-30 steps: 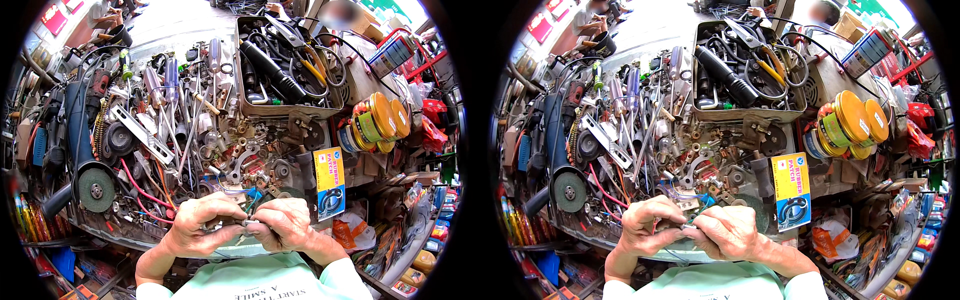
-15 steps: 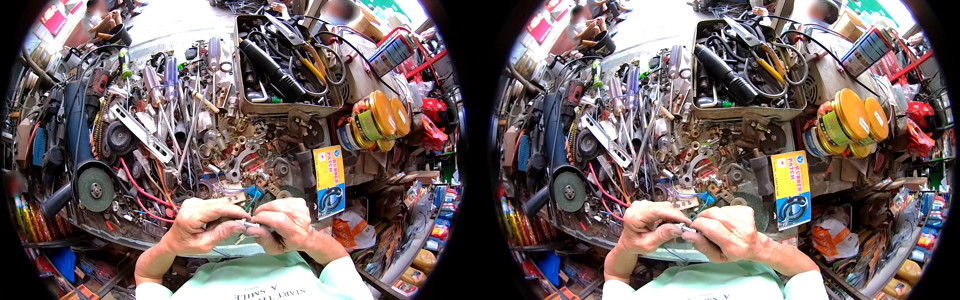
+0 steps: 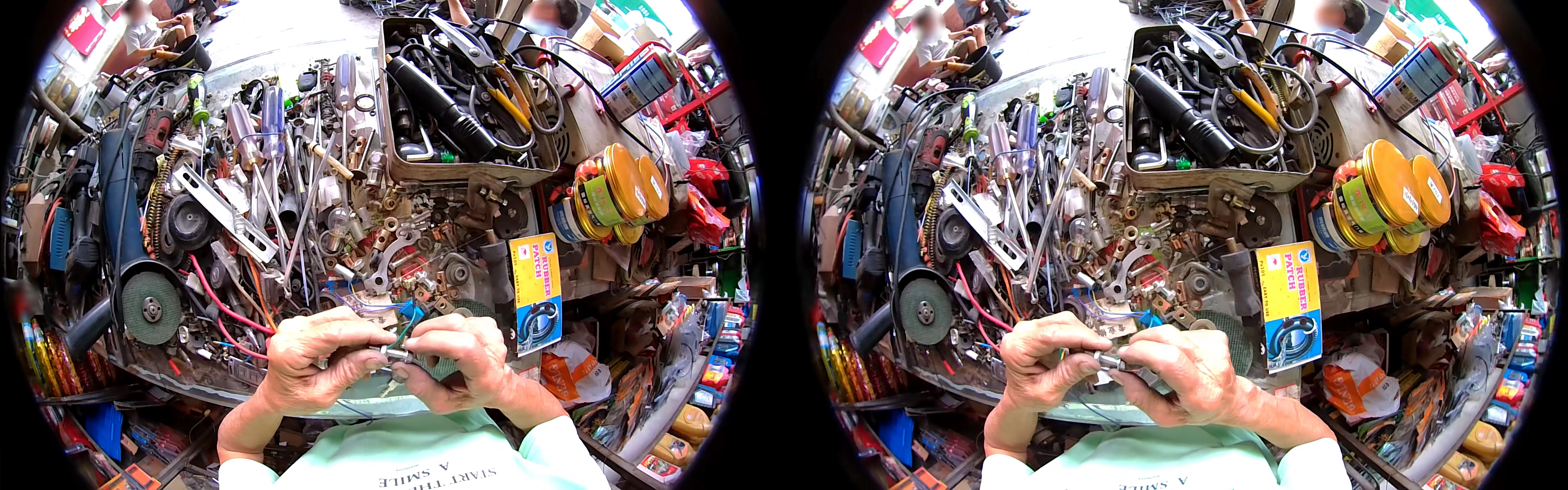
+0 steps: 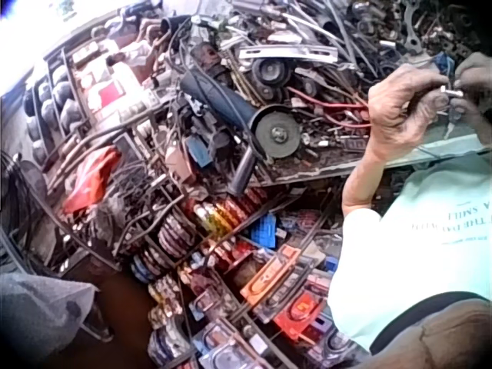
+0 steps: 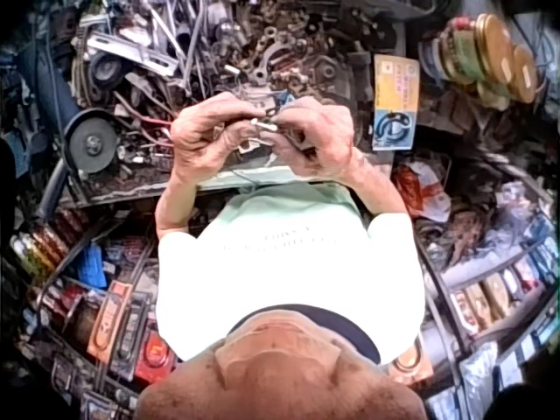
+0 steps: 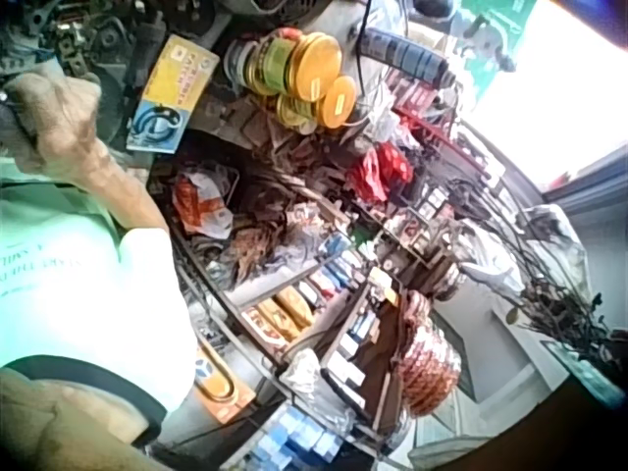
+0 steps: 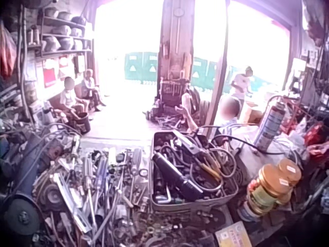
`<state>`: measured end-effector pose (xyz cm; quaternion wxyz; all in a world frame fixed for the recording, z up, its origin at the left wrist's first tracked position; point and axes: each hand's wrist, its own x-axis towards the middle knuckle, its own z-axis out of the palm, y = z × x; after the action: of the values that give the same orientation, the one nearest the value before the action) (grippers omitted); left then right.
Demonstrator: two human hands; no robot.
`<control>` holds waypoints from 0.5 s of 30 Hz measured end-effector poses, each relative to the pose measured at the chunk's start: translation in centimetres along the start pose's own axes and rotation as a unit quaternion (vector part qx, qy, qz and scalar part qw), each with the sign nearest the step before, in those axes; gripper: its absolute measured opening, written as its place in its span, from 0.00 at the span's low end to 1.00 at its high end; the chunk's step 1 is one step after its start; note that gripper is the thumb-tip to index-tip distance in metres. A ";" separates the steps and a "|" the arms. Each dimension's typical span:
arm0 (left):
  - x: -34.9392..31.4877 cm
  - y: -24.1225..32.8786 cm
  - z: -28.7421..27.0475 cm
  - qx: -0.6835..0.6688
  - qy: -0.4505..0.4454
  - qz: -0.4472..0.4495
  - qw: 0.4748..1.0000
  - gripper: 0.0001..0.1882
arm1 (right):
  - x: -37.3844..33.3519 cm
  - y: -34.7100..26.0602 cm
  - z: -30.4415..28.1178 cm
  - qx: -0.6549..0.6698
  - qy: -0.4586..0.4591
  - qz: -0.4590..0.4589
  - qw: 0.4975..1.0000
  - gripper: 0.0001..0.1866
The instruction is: The person assembles small electrical components on a cluttered workbench. They connect wires to a small cylindrical part, then attach a metal fitting to the assembly. The person continues to manipulate the wires and components, occasionally picking up and examining other small parts from the table.
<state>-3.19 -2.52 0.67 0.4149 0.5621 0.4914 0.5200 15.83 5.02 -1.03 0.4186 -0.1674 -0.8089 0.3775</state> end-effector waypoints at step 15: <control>-0.2 -0.6 0.5 -0.001 0.023 0.008 1.000 0.14 | 0.0 1.0 -0.9 -0.011 -0.066 0.005 0.998 0.16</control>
<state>-2.79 -2.59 -0.04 0.3999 0.5539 0.4957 0.5363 16.51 6.10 -1.50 0.3608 -0.1510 -0.8378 0.3810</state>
